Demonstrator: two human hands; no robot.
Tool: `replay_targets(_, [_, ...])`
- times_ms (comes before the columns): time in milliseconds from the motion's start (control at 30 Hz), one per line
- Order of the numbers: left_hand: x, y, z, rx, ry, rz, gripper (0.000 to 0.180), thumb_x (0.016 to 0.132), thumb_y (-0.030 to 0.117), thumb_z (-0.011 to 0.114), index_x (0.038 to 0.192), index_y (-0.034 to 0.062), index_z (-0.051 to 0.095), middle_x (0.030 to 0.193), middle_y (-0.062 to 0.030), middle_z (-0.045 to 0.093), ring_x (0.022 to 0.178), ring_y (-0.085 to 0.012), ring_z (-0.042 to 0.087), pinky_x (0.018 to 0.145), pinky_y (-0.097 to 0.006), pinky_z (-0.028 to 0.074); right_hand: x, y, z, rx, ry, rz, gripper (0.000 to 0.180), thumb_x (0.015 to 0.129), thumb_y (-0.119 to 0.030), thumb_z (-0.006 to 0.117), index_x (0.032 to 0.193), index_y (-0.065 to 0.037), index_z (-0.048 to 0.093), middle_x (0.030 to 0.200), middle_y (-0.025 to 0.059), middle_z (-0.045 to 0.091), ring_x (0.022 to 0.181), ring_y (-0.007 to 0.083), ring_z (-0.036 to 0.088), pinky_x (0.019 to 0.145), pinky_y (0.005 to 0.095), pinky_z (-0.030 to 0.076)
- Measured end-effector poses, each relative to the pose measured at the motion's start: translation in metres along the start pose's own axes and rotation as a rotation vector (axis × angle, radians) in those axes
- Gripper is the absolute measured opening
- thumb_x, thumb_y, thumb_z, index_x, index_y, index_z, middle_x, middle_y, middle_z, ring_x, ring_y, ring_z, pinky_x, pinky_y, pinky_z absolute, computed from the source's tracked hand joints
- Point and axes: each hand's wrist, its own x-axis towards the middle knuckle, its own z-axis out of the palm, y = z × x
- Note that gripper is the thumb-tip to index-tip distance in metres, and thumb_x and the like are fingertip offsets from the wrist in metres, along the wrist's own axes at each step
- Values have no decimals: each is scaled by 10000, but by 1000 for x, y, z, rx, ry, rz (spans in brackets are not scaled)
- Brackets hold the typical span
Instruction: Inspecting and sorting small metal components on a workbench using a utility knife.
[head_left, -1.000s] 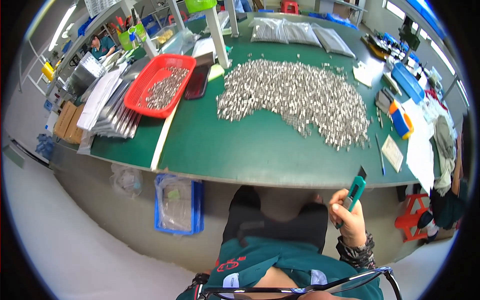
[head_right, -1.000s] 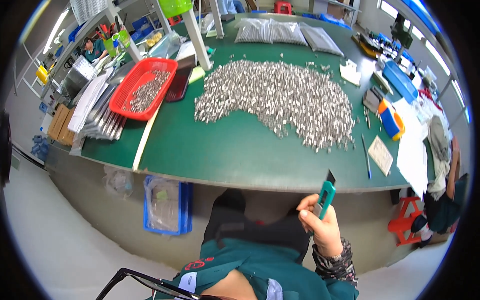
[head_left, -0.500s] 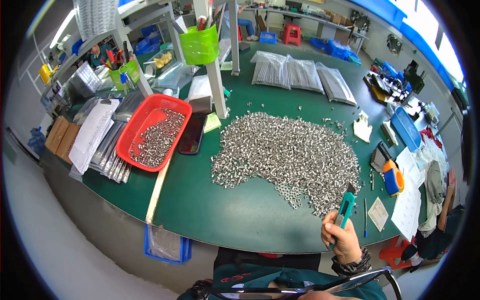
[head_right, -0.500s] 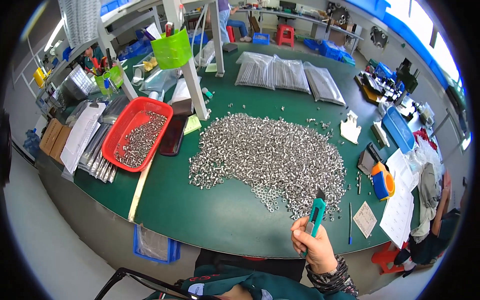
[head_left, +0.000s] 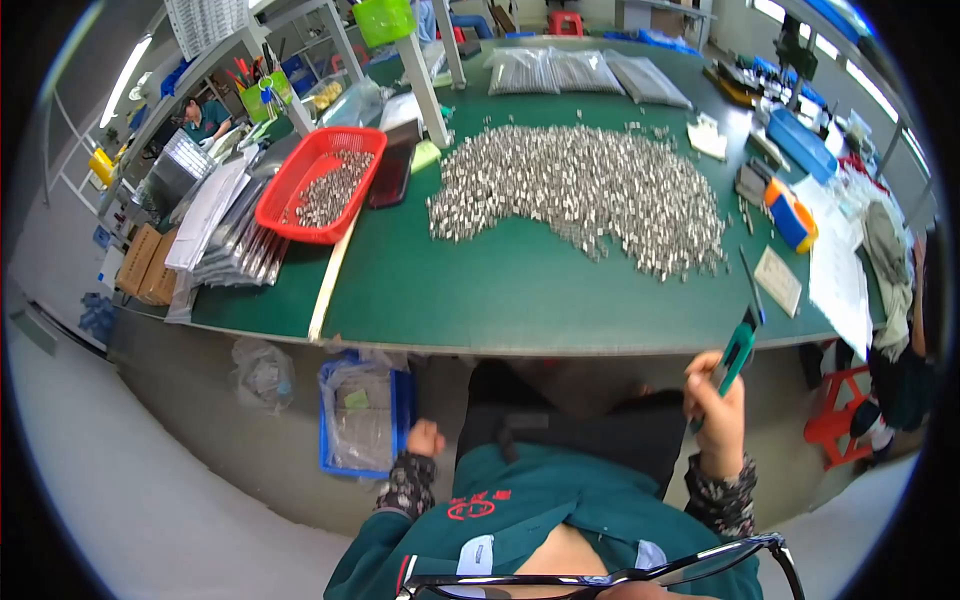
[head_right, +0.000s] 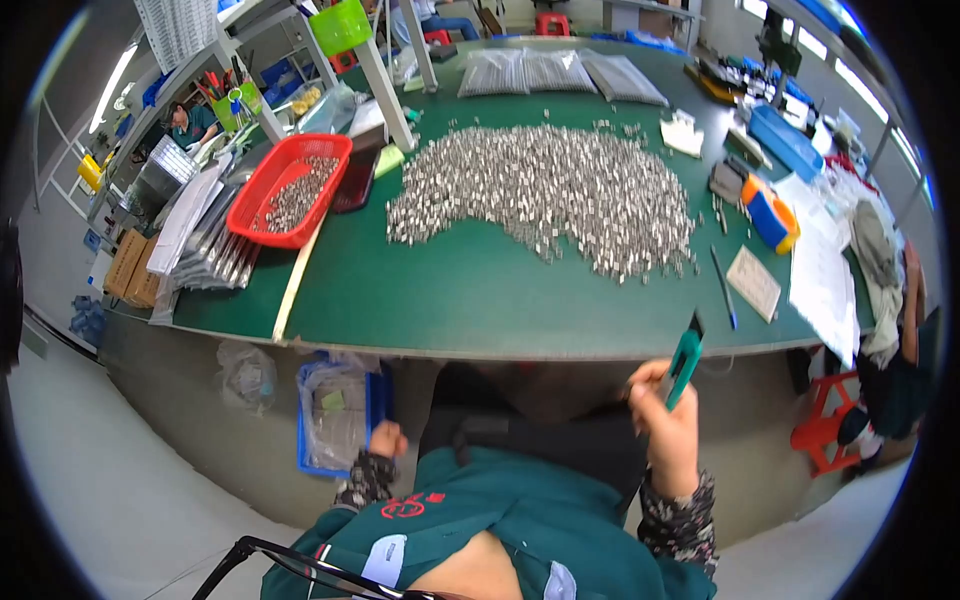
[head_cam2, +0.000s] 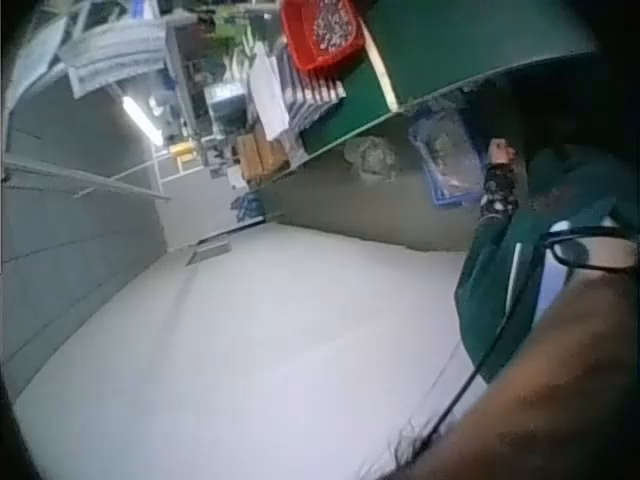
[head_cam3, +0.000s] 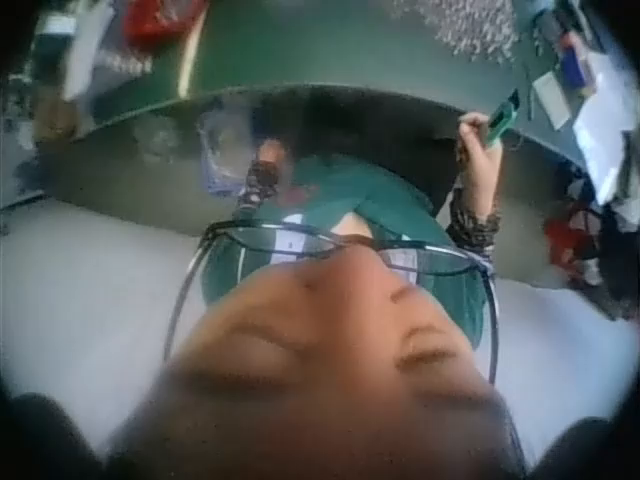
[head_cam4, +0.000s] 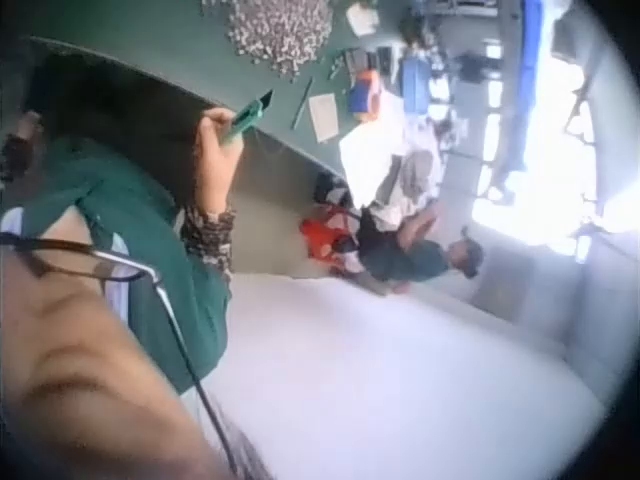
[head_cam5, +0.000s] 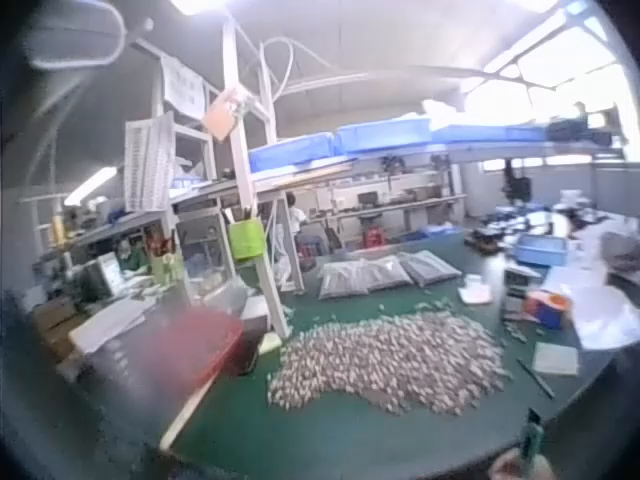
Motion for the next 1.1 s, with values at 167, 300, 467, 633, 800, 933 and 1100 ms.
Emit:
replay_targets(167, [-26, 163, 4, -45, -22, 440, 102, 815, 62, 461, 895, 16, 505, 656, -18, 535, 544, -58, 463, 509, -182, 383, -16, 5, 2, 37, -68, -21, 72, 780, -64, 494, 831, -15, 478, 555, -19, 432, 418, 20, 348, 371, 144, 259])
replay_targets(300, [-60, 209, 22, -33, -89, 628, 134, 800, 15, 465, 930, 8, 496, 688, -32, 556, 607, -62, 507, 564, -184, 414, -31, 52, 0, -310, -60, -68, 73, 762, -46, 520, 832, -25, 519, 604, -47, 431, 534, 31, 377, 490, 177, 315])
replay_targets(467, [-73, 202, 45, -202, -161, 649, 71, 809, 32, 476, 877, 9, 469, 714, -63, 580, 595, -63, 502, 548, -187, 408, -47, 115, -17, -830, -41, -18, 141, 703, -100, 559, 834, -53, 534, 694, 126, 554, 652, 273, 562, 568, 341, 423])
replay_targets(633, [-77, 217, 49, -277, -167, 702, 79, 819, 60, 488, 873, 12, 455, 740, -84, 591, 574, -71, 494, 544, -189, 406, -52, 158, -36, -1173, -16, -146, 202, 690, -139, 569, 889, -113, 566, 870, 98, 536, 724, 323, 549, 643, 405, 447])
replay_targets(800, [-76, 261, 48, -340, -68, 861, 101, 832, 62, 463, 913, 10, 432, 781, -113, 587, 557, -76, 479, 537, -191, 405, -52, 175, -38, -1316, -104, -59, 164, 662, -138, 597, 806, -70, 561, 827, 109, 542, 699, 312, 556, 622, 402, 450])
replay_targets(933, [-71, 295, 45, -363, -27, 938, 83, 832, 53, 454, 908, 21, 451, 788, -109, 581, 578, -83, 478, 560, -189, 405, -46, 174, -42, -1403, -233, -107, 145, 646, -145, 615, 703, -43, 529, 743, 123, 543, 676, 311, 553, 599, 401, 448])
replay_targets(1100, [-55, 323, 42, -343, -115, 1025, 118, 842, 120, 471, 879, 10, 450, 746, -85, 571, 596, -84, 494, 557, -194, 417, -52, 153, -47, -1291, -327, -36, 173, 658, -173, 618, 720, -31, 540, 761, 147, 556, 691, 322, 546, 600, 409, 439])
